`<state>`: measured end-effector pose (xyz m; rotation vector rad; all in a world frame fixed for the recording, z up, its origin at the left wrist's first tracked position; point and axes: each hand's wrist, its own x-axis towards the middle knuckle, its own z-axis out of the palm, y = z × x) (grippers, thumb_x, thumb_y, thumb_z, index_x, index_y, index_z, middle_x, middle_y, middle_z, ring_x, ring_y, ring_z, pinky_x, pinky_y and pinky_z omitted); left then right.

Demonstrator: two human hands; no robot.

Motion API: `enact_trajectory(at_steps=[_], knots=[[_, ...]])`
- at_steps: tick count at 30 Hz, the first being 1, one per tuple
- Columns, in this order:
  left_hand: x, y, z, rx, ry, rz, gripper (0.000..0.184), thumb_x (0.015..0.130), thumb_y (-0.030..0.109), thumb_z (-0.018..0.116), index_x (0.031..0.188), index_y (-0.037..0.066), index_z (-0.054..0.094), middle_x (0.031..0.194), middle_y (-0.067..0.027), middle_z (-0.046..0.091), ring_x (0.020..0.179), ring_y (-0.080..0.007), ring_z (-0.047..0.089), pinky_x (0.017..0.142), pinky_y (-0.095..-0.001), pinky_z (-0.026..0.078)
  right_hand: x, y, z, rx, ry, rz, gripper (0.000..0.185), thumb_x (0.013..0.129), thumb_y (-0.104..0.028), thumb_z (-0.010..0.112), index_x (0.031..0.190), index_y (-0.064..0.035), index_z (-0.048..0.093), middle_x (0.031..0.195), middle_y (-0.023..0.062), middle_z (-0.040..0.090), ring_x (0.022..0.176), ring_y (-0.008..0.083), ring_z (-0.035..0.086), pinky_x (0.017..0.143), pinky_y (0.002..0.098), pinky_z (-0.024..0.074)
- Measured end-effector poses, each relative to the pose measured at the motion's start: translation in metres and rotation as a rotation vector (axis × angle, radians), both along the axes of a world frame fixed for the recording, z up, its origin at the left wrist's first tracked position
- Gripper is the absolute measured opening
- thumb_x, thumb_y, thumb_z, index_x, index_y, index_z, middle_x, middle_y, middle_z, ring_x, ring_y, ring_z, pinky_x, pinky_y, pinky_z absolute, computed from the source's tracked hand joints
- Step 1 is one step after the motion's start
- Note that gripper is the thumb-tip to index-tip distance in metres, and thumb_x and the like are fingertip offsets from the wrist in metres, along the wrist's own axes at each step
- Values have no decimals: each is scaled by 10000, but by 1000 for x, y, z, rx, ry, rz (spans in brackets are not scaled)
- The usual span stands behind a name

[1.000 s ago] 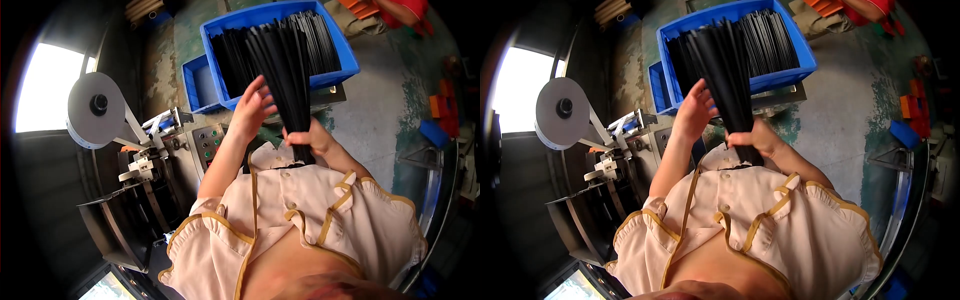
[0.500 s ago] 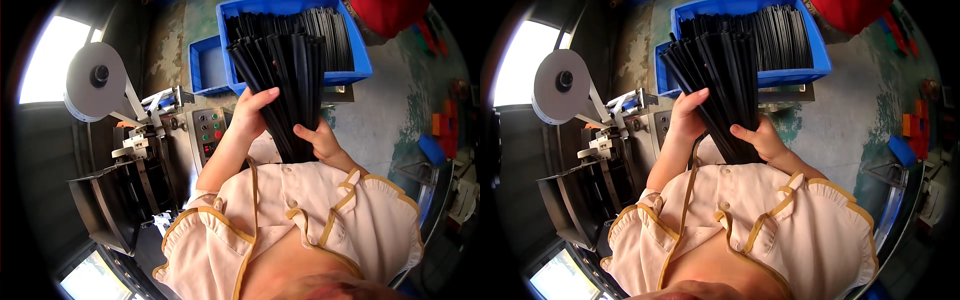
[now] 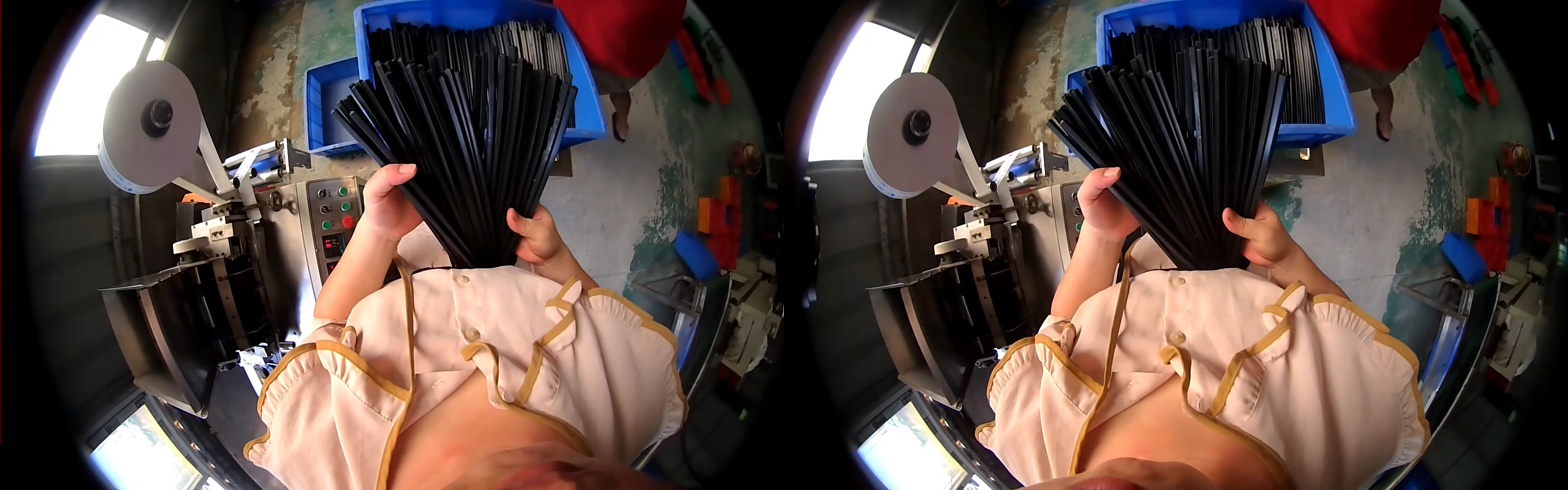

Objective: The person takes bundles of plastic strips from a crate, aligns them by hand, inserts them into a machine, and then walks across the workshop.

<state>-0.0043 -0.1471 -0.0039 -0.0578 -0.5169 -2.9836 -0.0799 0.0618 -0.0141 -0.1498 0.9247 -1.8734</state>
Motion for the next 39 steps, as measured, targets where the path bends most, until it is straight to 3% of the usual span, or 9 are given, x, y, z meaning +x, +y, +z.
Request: enact_trajectory(at_steps=[15, 17, 20, 22, 25, 30, 36, 39], knots=[[-1, 5, 16, -37, -39, 26, 555, 698, 191, 528, 1197, -23, 414, 1161, -142, 505, 1056, -262, 498, 918, -371, 375, -7, 6, 1, -37, -32, -13, 479, 807, -163, 571, 1220, -4, 389, 1198, 122, 471, 1102, 250, 458, 956, 383, 348], [-1, 6, 15, -40, -43, 10, 563, 701, 199, 556, 1198, -23, 413, 1157, -131, 509, 1054, -253, 500, 920, -363, 372, -6, 3, 5, -27, -90, -17, 572, 758, -201, 641, 1229, -10, 380, 1199, 117, 470, 1117, 250, 446, 953, 383, 352], [-9, 19, 25, -665, -258, 21, 690, 619, 197, 764, 1173, -14, 410, 1086, -99, 528, 998, -182, 508, 881, -313, 387, 3, -13, 9, 4, 107, 164, 702, 666, -257, 735, 1222, -12, 383, 1182, 127, 475, 1098, 250, 467, 933, 379, 375], [-23, 29, 19, -1032, -250, 120, 727, 604, 190, 786, 1160, -6, 362, 1030, -96, 528, 956, -169, 511, 841, -298, 413, 7, -30, 21, 112, 111, 339, 531, 650, -129, 747, 1089, -21, 469, 1001, 96, 561, 903, 191, 569, 783, 313, 471], [-29, 36, 13, -999, -287, 253, 750, 622, 209, 780, 1169, -2, 311, 1038, -100, 506, 956, -173, 501, 830, -299, 418, -2, -36, 20, 206, 144, 345, 371, 649, -70, 722, 953, -25, 515, 831, 54, 562, 767, 145, 567, 699, 273, 484], [-26, 36, 11, -864, -251, 266, 759, 637, 214, 771, 1189, -2, 297, 1065, -107, 489, 981, -176, 488, 850, -305, 407, -4, -41, 13, 157, 151, 267, 327, 660, -33, 678, 949, -33, 525, 826, 42, 564, 728, 137, 564, 649, 260, 476], [-21, 35, 17, -1179, -242, 454, 787, 617, 207, 780, 1184, -4, 278, 1029, -97, 492, 946, -170, 492, 836, -296, 406, -1, -51, 25, 134, 181, 435, 349, 645, -15, 685, 963, -21, 542, 826, 81, 587, 772, 194, 603, 733, 304, 495], [-23, 31, 20, -1185, -252, 439, 797, 632, 193, 767, 1208, -2, 252, 1053, -99, 482, 963, -176, 484, 845, -298, 398, -1, -55, 19, 165, 164, 380, 358, 628, 5, 676, 957, -21, 539, 786, 60, 578, 713, 166, 585, 684, 286, 484]])
